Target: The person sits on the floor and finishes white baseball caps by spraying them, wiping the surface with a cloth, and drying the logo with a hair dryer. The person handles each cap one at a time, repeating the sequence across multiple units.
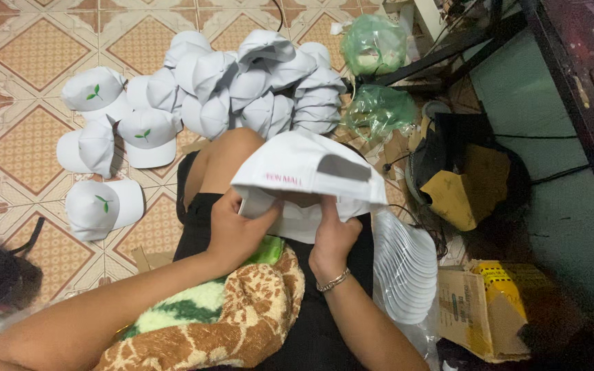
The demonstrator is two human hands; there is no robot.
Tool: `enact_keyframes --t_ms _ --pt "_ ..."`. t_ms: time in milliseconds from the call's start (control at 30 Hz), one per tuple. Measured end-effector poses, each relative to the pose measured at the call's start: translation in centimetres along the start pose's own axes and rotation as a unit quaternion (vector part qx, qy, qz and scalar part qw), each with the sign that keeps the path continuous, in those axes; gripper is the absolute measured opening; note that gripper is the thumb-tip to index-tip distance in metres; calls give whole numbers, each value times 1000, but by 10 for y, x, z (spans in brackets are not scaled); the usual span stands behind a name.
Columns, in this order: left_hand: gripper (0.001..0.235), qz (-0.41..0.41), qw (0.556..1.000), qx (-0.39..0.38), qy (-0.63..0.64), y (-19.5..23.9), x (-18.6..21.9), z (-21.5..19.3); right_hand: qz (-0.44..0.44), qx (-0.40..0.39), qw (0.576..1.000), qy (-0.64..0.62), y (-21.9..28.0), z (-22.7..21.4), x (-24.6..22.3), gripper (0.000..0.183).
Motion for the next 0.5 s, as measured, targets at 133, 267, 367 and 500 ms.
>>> enact_keyframes --t_ms 133,267,367,500 --pt "33 -27 999 -10 -46 -4 3 0 -48 7 998 40 0 -6 -3 35" --pt "45 31 997 13 -67 -9 13 -6 -109 12 986 125 5 -15 -5 29" --pt "34 36 992 -33 -113 -11 13 -9 -163 14 963 214 7 -20 -8 30" --pt "29 -71 962 -98 -243 -9 4 -13 -193 -9 941 276 11 -22 -14 28"
Point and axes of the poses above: each hand's wrist, its own y-axis away from the middle knuckle, its own z-axis out of the palm, x = y × z, the point moved 5 cm from there along -y, towards the middle knuckle, and after that the axes turned 5 degrees about x, right-handed, at the moved point
